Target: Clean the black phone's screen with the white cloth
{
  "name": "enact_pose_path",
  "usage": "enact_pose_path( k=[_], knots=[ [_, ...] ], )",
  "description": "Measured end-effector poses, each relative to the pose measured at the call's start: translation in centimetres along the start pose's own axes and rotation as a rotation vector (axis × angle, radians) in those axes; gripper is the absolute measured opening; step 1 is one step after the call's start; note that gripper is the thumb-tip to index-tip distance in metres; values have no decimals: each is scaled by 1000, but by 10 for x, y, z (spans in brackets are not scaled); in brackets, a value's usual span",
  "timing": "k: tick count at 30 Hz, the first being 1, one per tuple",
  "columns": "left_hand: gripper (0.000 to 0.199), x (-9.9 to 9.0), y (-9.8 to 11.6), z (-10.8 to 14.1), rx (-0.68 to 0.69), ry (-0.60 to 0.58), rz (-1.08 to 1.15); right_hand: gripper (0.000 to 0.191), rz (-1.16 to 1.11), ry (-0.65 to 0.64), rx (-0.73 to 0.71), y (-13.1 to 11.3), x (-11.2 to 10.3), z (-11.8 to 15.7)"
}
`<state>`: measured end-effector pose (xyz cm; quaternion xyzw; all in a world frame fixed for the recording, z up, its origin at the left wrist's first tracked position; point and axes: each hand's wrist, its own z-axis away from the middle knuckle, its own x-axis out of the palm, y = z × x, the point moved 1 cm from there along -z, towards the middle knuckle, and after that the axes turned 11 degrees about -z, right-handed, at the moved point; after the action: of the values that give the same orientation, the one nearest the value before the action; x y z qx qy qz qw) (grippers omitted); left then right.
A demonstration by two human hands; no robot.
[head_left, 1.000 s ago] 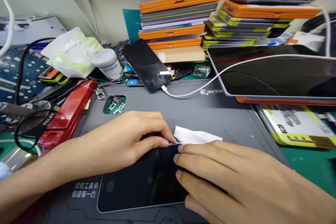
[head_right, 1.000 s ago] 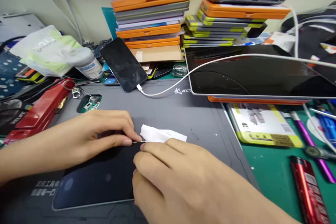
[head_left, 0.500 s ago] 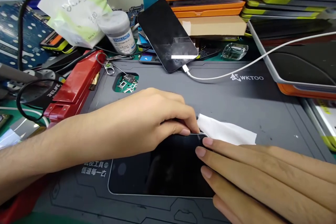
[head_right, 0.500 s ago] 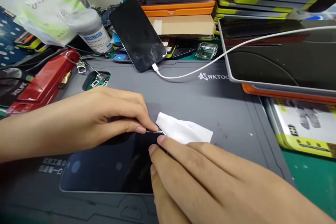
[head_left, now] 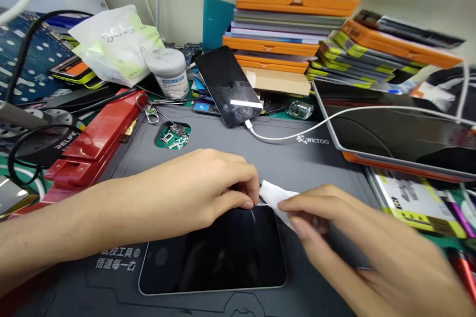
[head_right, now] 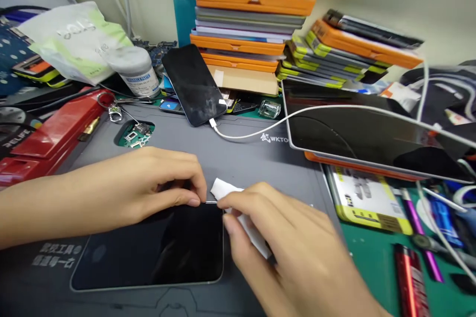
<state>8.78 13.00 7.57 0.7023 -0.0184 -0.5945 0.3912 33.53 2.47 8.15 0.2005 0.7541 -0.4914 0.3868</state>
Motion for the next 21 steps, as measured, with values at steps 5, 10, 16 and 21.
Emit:
enact_pose_path(
  k=[5,10,16,21],
  knots=[
    [11,1,5,4,67,64,-101,7,-59,-36,57,-13,16,-7],
    [11,3,2,3,79,43,-72,10,-116,-7,64,-9,21,-4],
    [42,0,-1,-2,99,-39,-40,8,-135,32,82,-3,24,-6],
    [44,-1,2,-2,80,-72,-53,6,-175,-5,161,-1,23,-7]
  ],
)
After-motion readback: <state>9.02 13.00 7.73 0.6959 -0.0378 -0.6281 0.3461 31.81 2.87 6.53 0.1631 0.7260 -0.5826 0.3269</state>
